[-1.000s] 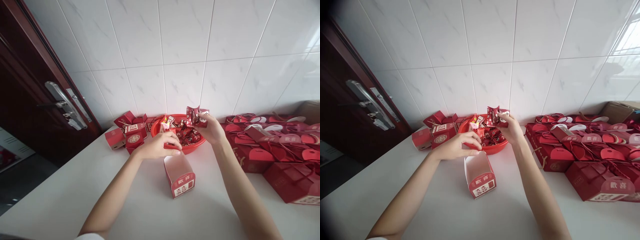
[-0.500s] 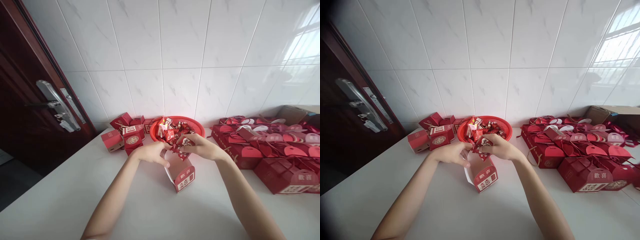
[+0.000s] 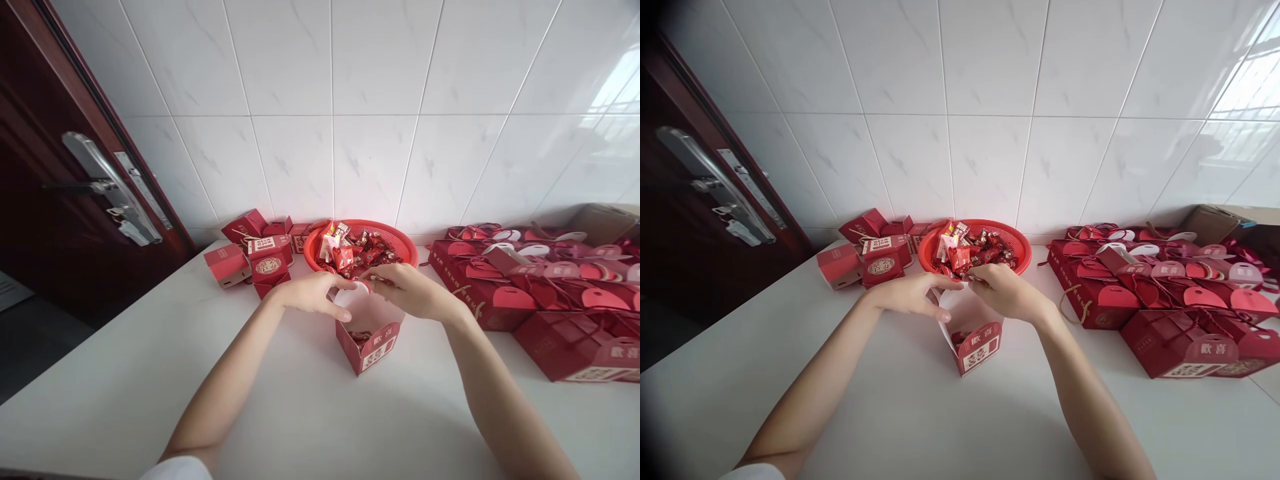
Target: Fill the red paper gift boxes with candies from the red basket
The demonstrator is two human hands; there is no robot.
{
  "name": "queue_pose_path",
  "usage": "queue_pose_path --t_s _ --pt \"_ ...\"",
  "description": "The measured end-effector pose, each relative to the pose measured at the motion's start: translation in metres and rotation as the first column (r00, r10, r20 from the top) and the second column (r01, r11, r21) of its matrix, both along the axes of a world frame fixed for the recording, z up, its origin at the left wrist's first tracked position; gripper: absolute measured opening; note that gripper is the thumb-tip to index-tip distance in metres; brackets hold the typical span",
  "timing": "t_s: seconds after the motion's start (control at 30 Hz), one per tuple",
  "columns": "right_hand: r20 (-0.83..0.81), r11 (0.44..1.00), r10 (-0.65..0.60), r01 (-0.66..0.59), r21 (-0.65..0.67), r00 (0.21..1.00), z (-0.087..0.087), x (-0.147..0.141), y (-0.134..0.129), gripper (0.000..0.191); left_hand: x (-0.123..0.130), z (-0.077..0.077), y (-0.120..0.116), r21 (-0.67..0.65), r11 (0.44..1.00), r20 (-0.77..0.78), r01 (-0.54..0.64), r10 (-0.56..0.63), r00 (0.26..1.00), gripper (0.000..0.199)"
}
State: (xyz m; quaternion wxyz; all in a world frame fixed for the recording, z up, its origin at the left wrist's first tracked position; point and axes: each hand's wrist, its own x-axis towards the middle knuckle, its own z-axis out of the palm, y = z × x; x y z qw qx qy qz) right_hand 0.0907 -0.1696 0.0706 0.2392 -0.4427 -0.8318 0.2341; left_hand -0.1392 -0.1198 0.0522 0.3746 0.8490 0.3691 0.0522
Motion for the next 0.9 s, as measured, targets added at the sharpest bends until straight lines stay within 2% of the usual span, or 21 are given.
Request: queue_pose_path --t_s 0.23,0.3,0.4,0.47,0.57,0.73,0.9 --pt "0.038 0.999 -0.023 0.025 -0.047 0.999 -0.007 -0.01 -0.003 0.006 0.0 -0.003 0.003 0.004 0.999 0.04 0.035 -0.035 0.999 0.068" --pt "0.074 0.997 -0.051 0.055 -0.058 0.996 -0.008 -0.011 -0.002 0.008 0.001 -0.003 0.003 -0.02 0.999 0.05 0.04 -0.039 0.998 0.07" --pt "0.154 0.991 -0.133 0.136 -0.01 0.979 -0.007 -0.009 -0.002 0.008 0.001 -0.003 0.001 -0.06 0.998 0.05 0.024 -0.021 0.999 0.076" --pt "0.202 0.989 -0.148 0.148 0.015 0.968 -0.005 -0.006 -0.002 0.008 0.001 -0.002 0.0 -0.063 0.998 0.032 -0.002 0.004 0.999 0.079" --pt "0.243 0.995 -0.097 0.102 -0.009 0.965 -0.002 0.001 -0.002 0.012 0.001 0.0 -0.002 -0.031 0.999 0.001 -0.036 0.036 0.999 0.077" --pt "0.272 0.998 0.024 -0.007 -0.064 0.962 0.007 0.013 -0.007 0.031 0.003 0.002 -0.005 0.03 0.999 -0.028 -0.041 0.041 0.999 0.075" --pt "0.313 0.995 0.058 -0.028 -0.1 0.948 0.011 0.019 -0.016 0.039 0.006 0.002 -0.007 0.064 0.997 -0.043 -0.048 0.051 0.998 0.071"
